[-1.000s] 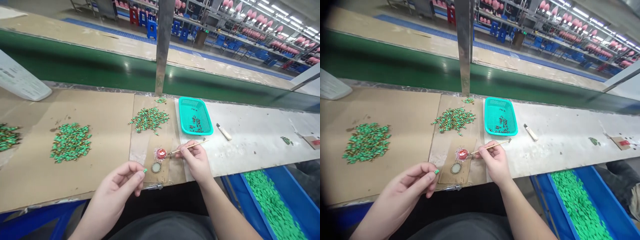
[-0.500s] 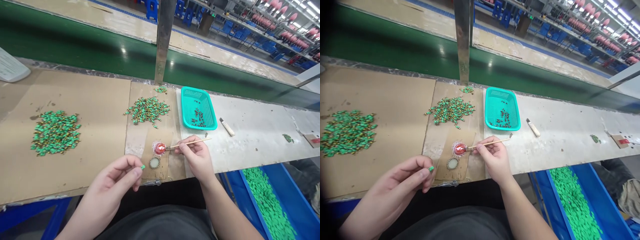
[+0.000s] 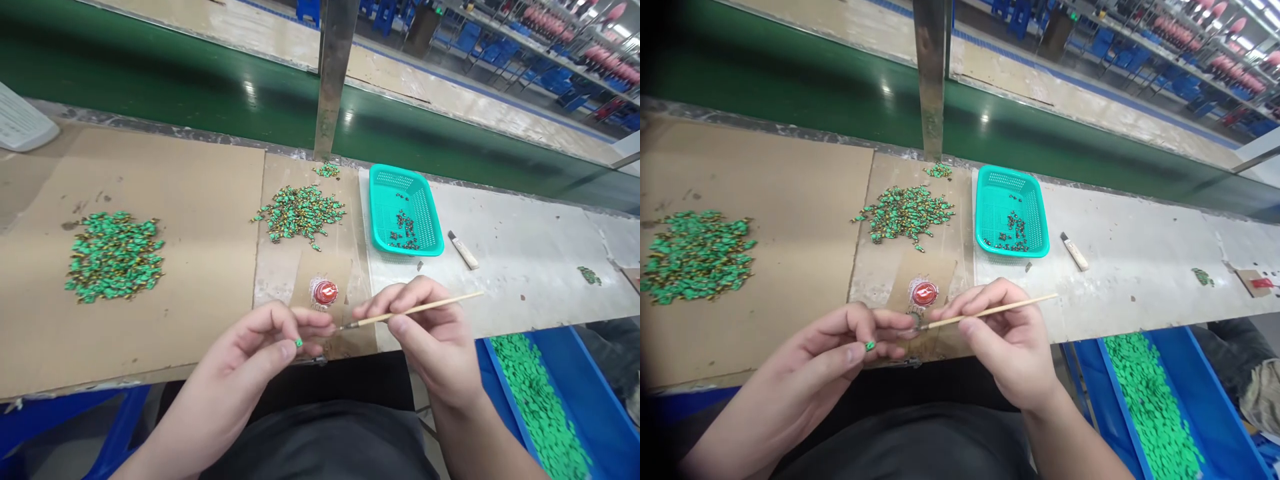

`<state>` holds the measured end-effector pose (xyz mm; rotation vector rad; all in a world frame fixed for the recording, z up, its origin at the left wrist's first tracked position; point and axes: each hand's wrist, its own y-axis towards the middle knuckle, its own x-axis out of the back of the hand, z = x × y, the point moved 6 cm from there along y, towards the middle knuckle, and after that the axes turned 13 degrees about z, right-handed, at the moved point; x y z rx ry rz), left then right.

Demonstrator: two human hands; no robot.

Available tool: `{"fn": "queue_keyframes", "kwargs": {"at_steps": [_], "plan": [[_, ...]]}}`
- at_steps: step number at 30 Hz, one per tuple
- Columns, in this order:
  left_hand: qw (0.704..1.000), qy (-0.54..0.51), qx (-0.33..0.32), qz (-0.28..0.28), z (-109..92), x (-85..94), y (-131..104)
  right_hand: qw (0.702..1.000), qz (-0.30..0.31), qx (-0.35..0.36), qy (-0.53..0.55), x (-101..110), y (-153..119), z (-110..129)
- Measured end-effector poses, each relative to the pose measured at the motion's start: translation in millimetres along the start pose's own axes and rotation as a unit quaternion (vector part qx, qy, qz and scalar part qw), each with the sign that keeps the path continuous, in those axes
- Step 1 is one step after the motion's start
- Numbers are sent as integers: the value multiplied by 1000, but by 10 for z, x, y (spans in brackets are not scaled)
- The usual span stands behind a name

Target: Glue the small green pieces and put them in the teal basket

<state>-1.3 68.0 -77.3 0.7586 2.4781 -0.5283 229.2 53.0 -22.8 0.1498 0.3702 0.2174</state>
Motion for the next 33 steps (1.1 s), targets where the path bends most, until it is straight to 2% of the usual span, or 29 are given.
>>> {"fn": "queue_keyframes", "kwargs": {"at_steps": [5, 11, 33], "plan": [[992, -87, 0, 89, 40, -165, 14, 999, 30, -20, -7, -202, -60, 172], [986, -113, -11, 123, 18, -241, -5, 998, 35, -34, -29, -242, -70, 188], [988, -90, -3, 127, 49, -218, -53, 998, 36, -45, -39, -300, -38, 242]]}}
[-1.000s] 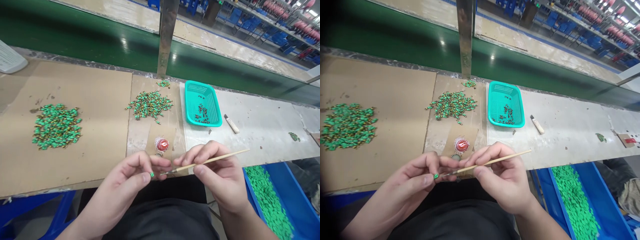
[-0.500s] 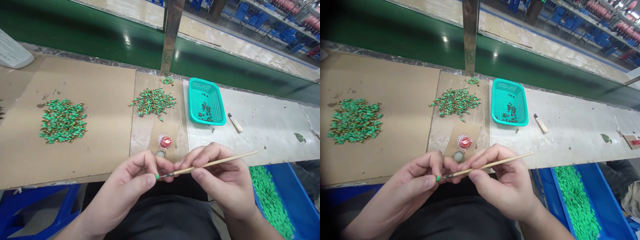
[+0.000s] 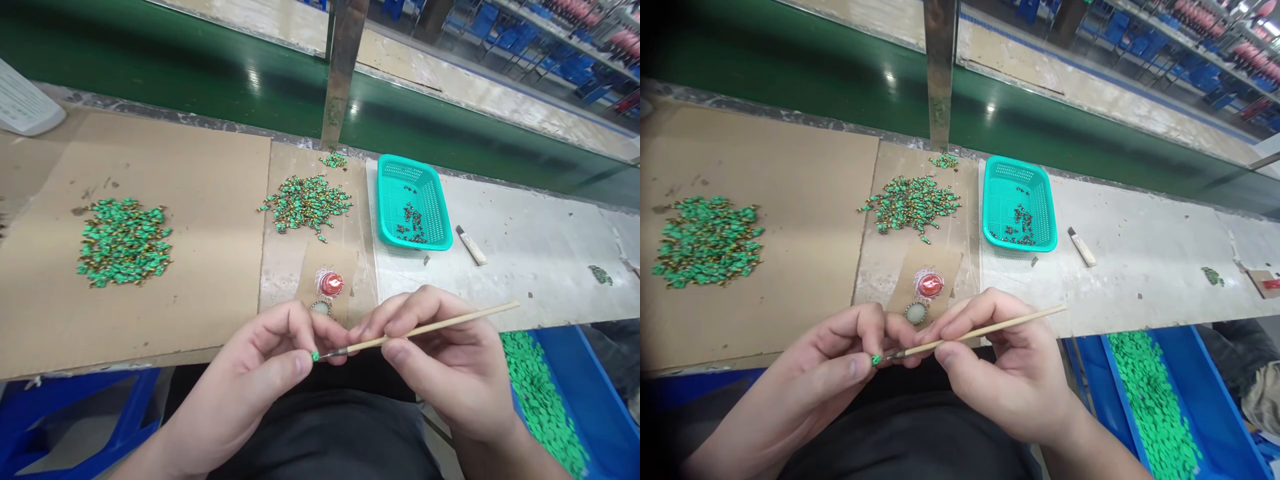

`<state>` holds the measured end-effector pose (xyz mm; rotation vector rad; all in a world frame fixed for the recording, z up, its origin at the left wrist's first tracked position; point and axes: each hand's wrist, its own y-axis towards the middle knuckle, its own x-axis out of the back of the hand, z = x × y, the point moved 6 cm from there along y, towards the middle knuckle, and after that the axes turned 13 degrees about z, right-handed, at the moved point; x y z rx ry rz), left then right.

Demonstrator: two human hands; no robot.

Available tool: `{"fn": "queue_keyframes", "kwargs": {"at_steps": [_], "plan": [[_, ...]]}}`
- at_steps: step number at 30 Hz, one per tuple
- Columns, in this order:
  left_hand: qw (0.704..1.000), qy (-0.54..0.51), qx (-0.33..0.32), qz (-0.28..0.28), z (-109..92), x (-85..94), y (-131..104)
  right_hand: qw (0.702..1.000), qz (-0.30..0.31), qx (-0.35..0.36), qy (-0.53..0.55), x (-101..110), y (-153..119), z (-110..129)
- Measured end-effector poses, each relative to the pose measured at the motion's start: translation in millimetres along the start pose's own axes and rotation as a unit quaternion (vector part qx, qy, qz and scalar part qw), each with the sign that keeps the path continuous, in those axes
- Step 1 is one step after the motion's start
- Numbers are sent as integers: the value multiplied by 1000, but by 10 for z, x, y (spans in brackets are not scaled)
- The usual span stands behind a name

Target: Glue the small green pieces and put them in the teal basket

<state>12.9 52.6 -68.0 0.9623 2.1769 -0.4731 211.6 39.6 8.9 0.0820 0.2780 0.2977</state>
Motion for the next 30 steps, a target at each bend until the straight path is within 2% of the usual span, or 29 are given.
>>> {"fn": "queue_keyframes", "kwargs": {"at_steps": [9, 15, 27, 30], "plan": [[1000, 2, -3, 1, -31, -33, -6, 1000, -15, 1, 0, -1, -14, 3], [1000, 15, -3, -12, -10, 7, -12, 1000, -8, 5, -16, -8, -31, 19], [997, 48, -16, -51, -56, -15, -18, 989, 26, 18, -143, -31, -13, 82], [997, 49, -17, -48, -57, -16, -3, 989, 31, 20, -144, -43, -10, 86]]}}
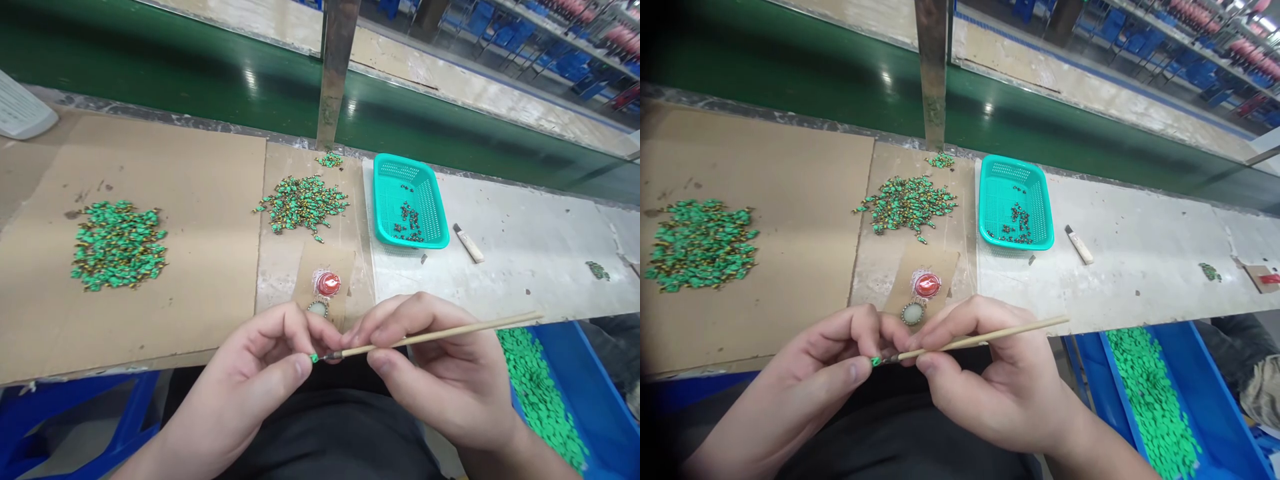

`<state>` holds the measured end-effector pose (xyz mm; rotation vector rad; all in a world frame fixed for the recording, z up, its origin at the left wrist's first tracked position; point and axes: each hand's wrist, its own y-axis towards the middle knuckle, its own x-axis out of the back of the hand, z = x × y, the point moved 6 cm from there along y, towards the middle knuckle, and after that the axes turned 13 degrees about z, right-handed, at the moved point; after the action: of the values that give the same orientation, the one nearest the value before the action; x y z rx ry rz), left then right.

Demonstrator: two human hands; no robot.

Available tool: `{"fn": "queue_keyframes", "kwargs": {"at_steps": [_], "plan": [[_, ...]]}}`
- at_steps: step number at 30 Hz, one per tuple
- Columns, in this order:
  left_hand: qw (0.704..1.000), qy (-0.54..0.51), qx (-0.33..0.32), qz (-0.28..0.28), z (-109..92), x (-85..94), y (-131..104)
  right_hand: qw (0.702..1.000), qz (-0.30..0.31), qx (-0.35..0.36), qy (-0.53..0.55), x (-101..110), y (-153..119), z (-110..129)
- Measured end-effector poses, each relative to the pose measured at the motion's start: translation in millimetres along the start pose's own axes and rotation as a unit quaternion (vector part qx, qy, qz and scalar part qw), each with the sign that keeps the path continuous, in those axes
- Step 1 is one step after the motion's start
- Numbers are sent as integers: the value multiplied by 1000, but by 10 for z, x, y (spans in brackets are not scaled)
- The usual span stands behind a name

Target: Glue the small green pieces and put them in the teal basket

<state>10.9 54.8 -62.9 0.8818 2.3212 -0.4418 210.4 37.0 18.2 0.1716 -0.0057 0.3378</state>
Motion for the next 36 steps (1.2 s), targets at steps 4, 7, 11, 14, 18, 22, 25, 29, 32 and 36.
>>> {"fn": "queue_keyframes", "kwargs": {"at_steps": [4, 7, 11, 14, 18, 22, 25, 29, 32, 36], "plan": [[1000, -5, 3, 6, -1, 12, 7, 999, -3, -7, 31, -9, 5, -8], [1000, 0, 4, 12, -14, 15, 6, 999, -6, -9, 39, -12, 7, -9], [1000, 1, 9, 19, -33, 8, 9, 999, -8, -5, 54, -18, 5, -14], [1000, -4, 15, 22, -39, -3, 16, 998, -9, -2, 69, -21, 11, -22], [1000, -5, 16, 23, -41, -7, 18, 997, -13, -5, 71, -18, 22, -27], [1000, -2, 19, 19, -29, 9, 2, 999, -16, -6, 51, -7, 15, -17], [1000, -1, 19, 24, -25, 18, -7, 999, -18, -7, 45, 0, 3, -25], [1000, 3, 19, 22, -35, 26, 0, 998, -17, -12, 55, -22, 0, -47], [1000, 0, 19, 22, -28, 30, 1, 997, -11, -3, 79, -37, 13, -44], [1000, -5, 26, -13, 63, 164, -67, 993, -83, 65, 46, 223, 27, 10]]}}
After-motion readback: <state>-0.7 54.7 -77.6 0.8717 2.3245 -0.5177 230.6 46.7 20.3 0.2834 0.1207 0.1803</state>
